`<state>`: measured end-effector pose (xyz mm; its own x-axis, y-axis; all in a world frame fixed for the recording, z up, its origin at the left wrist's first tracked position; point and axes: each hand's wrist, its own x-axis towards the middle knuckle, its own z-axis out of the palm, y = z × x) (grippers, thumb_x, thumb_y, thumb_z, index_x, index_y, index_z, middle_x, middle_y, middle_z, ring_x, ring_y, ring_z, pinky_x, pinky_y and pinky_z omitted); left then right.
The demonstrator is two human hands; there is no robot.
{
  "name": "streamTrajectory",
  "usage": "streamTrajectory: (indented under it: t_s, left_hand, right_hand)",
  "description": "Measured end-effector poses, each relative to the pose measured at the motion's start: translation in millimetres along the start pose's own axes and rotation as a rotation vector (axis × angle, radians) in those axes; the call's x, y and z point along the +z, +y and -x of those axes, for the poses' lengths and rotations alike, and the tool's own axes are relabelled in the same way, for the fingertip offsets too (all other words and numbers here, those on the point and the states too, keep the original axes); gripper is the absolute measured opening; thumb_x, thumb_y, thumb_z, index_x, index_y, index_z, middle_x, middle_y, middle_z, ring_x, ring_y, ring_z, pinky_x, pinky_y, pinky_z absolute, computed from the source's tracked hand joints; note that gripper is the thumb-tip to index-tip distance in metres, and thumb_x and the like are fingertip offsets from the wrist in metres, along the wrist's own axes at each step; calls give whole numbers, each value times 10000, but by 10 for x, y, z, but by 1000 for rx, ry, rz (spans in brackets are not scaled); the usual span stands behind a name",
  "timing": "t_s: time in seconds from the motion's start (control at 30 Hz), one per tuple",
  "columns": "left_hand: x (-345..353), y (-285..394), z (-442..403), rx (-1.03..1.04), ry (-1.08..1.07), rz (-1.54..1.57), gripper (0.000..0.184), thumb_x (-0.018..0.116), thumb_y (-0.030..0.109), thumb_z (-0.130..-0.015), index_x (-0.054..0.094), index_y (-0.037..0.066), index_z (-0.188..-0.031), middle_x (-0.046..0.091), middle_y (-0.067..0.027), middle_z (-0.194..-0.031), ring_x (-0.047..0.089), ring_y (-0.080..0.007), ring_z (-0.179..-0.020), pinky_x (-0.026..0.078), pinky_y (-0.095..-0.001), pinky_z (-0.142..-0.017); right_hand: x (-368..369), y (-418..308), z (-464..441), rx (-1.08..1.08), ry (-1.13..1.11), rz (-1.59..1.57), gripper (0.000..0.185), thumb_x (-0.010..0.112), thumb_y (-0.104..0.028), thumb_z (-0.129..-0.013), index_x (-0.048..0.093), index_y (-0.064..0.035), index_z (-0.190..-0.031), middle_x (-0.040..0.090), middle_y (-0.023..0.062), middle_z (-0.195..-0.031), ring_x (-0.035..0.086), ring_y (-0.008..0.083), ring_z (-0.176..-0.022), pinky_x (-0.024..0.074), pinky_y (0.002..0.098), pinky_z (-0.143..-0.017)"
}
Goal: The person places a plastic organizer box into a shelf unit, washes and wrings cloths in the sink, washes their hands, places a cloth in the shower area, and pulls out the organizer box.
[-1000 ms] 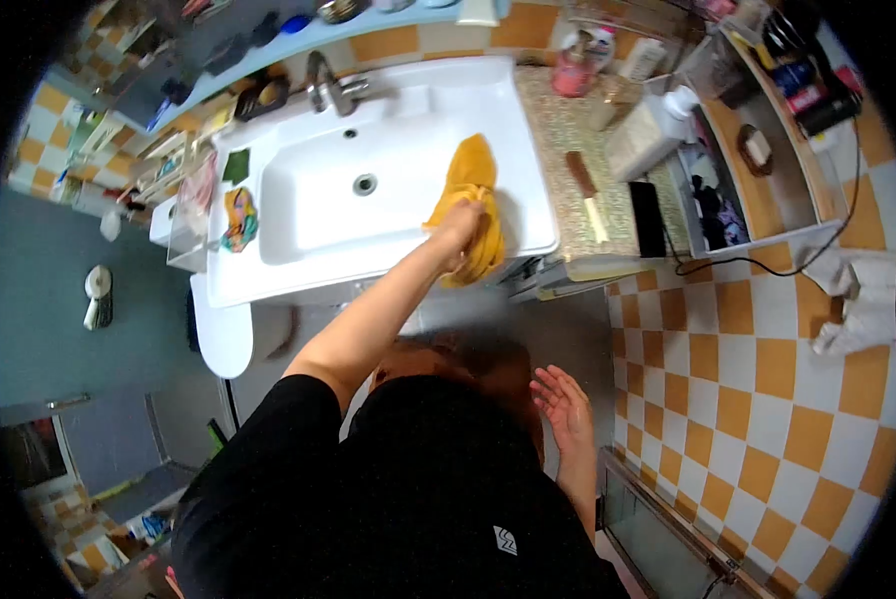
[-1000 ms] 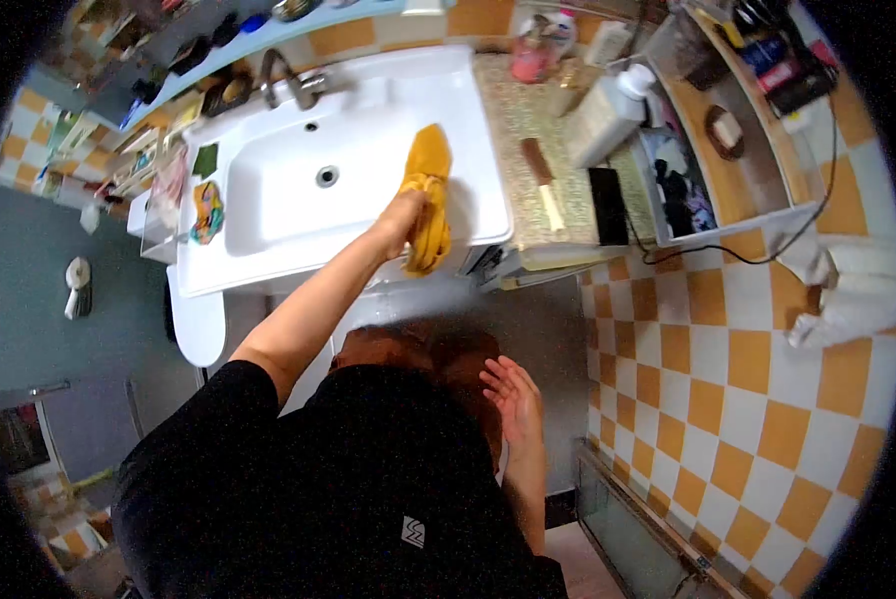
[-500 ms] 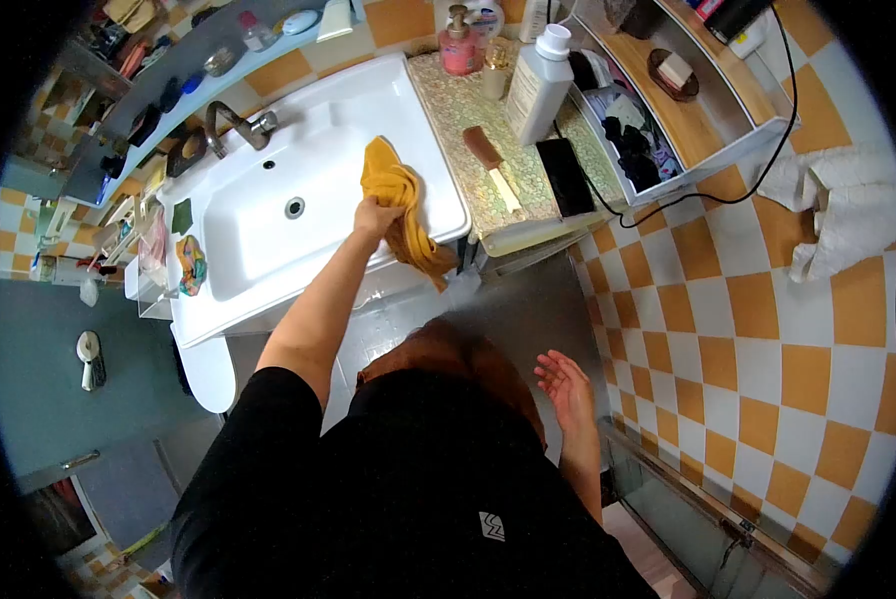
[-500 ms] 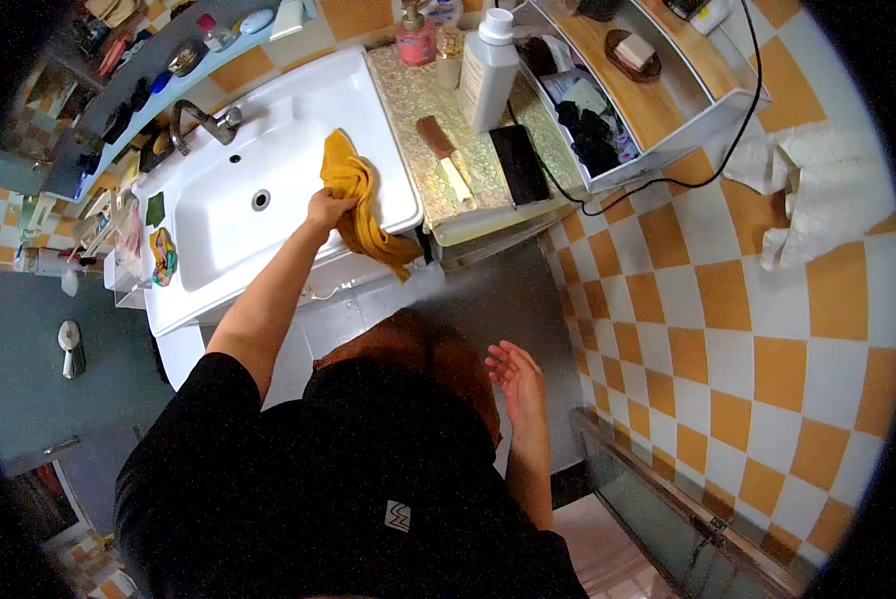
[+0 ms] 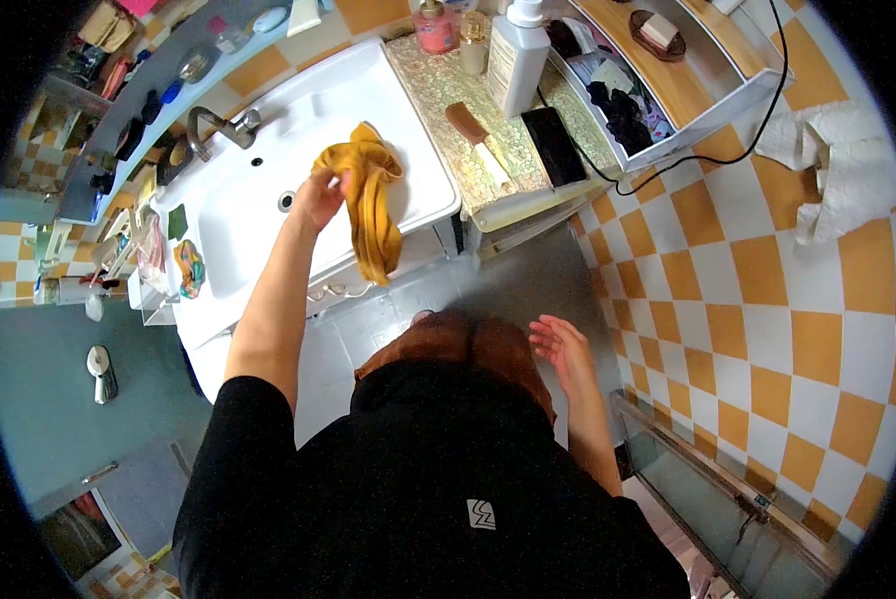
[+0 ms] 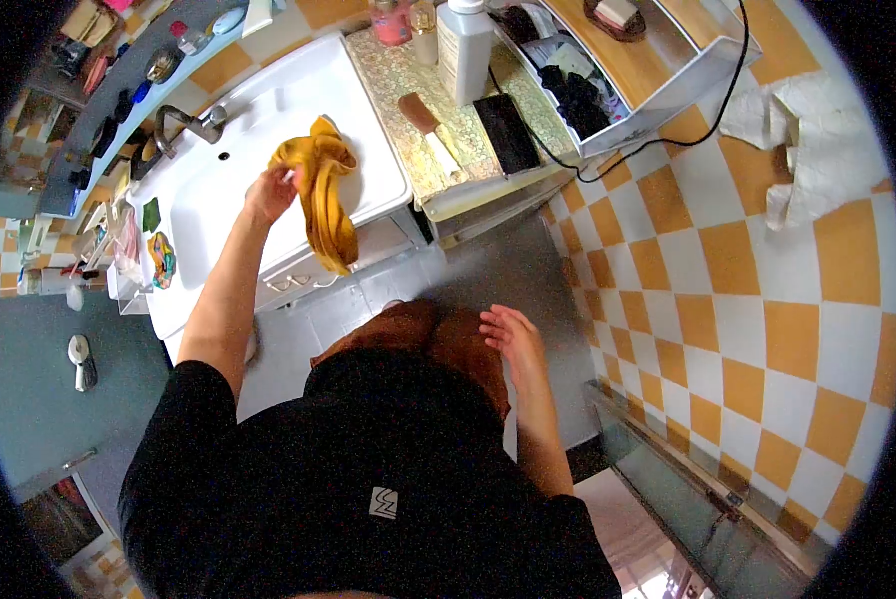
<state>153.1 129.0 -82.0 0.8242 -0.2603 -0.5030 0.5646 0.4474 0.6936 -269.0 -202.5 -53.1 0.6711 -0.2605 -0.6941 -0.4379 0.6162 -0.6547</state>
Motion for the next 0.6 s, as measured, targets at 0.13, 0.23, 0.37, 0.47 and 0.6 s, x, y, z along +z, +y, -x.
streamTrajectory:
  t_s: [0.13,0.23,0.37,0.47,0.6]
  left_hand:
    - [-61,-197,132,23,261,-1498,575,647,369,-882,539,-82,-1222,676,-195,-1079,664,-284,-979,529,-339,-841]
    - [45,-472,463,387,-33,-1400,564,639,468,-876,590,43,-1244,623,-203,-1181,586,-345,-1112,468,-414,-943]
    - [264,-752,873,702,-52,-1902,467,689,458,-833,631,184,-1207,555,-154,-1214,512,-349,-1125,454,-444,-926]
    - [531,-864,1044,705,18,-2011,399,718,423,-793,654,246,-1144,552,-121,-1126,524,-331,-1016,468,-438,-841]
    - [692,-982,1013,730,89,-2147,432,731,426,-760,662,181,-1109,552,-111,-1034,526,-317,-974,467,-425,-804]
  right_hand:
    - [131,31,43,-2,-47,24,309,507,-233,-982,580,-23,-1196,665,129,-1115,648,195,-925,510,312,-761]
    - [161,102,115,-7,-13,38,307,502,-228,-983,581,-21,-1195,666,129,-1112,645,196,-925,509,318,-766]
    - [109,258,169,13,70,51,298,501,-214,-982,584,-21,-1193,669,129,-1105,653,198,-902,516,318,-752]
    - [49,418,164,23,105,63,295,504,-217,-983,588,-23,-1189,673,127,-1098,660,196,-876,522,311,-738]
    - [135,458,118,46,80,124,301,502,-234,-987,590,-26,-1186,680,120,-1078,666,183,-856,526,291,-711]
